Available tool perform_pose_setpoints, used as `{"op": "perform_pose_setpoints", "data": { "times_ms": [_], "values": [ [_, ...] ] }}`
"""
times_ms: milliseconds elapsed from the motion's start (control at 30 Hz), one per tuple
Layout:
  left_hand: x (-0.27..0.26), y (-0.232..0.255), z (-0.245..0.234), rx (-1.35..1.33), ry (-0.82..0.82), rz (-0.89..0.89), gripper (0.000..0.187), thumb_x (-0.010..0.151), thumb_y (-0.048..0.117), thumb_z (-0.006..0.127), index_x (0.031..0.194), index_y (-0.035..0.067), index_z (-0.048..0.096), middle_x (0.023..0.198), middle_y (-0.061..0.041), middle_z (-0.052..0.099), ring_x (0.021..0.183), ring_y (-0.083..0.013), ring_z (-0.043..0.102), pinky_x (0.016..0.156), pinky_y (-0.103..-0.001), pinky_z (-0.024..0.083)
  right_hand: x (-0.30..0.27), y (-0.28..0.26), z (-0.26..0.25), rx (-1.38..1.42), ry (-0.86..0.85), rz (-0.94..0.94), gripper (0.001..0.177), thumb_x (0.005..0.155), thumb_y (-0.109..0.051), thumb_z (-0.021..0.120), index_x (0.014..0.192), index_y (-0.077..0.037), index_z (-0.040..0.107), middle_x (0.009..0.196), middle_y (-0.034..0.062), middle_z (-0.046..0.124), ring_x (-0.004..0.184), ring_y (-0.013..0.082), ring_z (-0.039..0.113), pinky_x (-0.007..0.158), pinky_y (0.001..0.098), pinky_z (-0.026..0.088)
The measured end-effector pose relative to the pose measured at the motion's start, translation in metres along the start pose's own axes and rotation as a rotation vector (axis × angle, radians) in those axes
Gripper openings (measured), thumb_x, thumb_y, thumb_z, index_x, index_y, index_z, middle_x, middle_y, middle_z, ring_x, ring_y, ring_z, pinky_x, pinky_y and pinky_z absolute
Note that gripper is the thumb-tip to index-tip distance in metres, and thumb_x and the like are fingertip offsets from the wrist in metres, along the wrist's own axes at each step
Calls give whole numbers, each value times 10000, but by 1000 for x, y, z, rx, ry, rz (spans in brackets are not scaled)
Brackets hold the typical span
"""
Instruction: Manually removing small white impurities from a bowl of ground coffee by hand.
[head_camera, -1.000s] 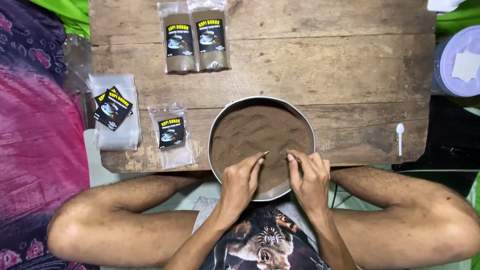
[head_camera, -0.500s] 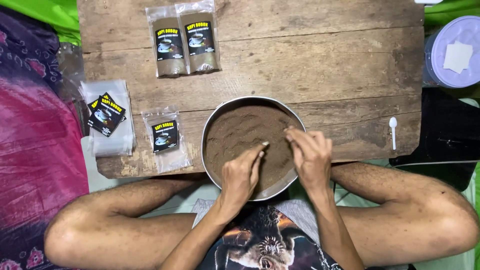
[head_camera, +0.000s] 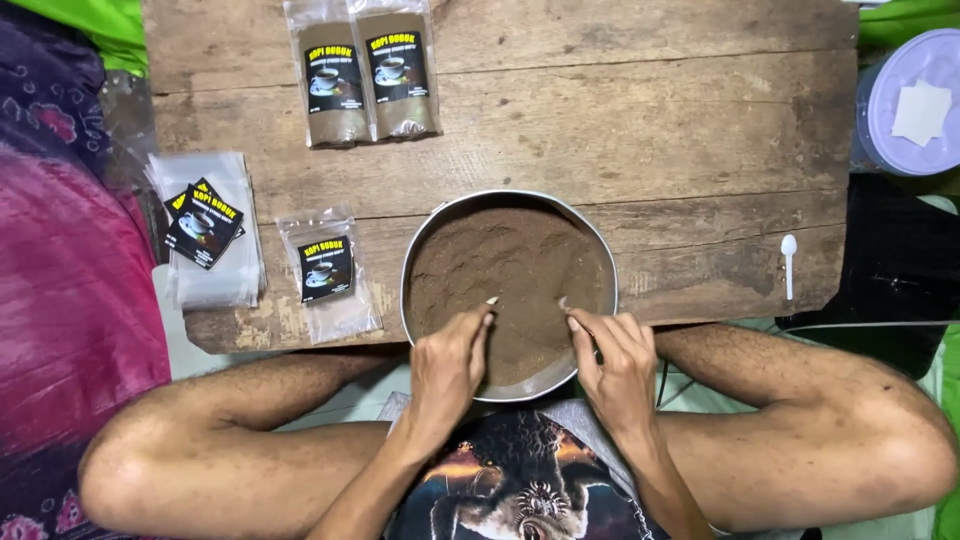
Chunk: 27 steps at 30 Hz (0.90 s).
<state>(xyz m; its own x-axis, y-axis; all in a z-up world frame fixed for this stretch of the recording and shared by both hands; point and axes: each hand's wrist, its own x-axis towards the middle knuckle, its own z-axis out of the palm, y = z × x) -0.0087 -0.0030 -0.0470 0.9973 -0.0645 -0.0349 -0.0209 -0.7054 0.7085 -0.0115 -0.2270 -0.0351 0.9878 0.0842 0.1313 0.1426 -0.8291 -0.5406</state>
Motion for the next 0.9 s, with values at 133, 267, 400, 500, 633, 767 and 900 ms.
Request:
{"op": "perform_pose_setpoints", "data": {
  "times_ms": [133,267,400,500,633,767,900],
  "values": [
    [-1,16,-5,-87,45,35,218,982,162,624,1156,168,755,995,-65,800,831,-291,766,627,-375,617,9,-6,8,101,16,5,133,995,-184,662,1066,-210,772,910,-52,776,795,194,678,692,300,456],
    [-4,-1,-29,-23,103,-7,201,981,130,622,1126,116,760,965,-99,798,806,-312,764,634,-401,614,-4,15,18,141,44,28,123,997,-163,672,1064,-186,772,938,-30,786,807,216,685,710,318,465],
    [-16,-5,-11,26,19,-2,175,992,215,620,1089,159,755,919,-69,795,769,-306,762,602,-422,605,-3,-9,30,217,-43,6,122,995,-179,658,1034,-173,773,941,-18,802,794,206,706,707,323,464],
    [-5,18,-24,-12,54,-4,193,996,198,617,1122,159,757,948,-58,799,809,-281,770,633,-381,613,11,-20,23,221,-10,-45,113,969,-153,692,1043,-177,774,963,-31,803,817,210,719,729,310,479],
    [-14,-5,-39,5,81,-18,205,992,163,617,1134,129,761,980,-92,801,825,-313,766,638,-409,613,-3,10,6,119,24,12,104,990,-150,685,1055,-168,765,983,-21,800,829,216,711,754,329,471],
    [-26,-18,-18,183,-130,-60,192,998,228,571,1077,195,743,891,-74,790,704,-369,755,621,-516,604,-12,7,21,106,-125,14,115,991,-196,670,1038,-147,764,915,22,800,816,222,720,741,336,484],
    [-8,7,-26,78,-109,-21,194,1006,258,567,1107,231,731,919,-26,793,755,-330,762,614,-466,614,21,-35,20,259,-153,25,117,968,-190,687,1024,-137,775,869,38,802,790,246,723,731,352,490]
  ]
}}
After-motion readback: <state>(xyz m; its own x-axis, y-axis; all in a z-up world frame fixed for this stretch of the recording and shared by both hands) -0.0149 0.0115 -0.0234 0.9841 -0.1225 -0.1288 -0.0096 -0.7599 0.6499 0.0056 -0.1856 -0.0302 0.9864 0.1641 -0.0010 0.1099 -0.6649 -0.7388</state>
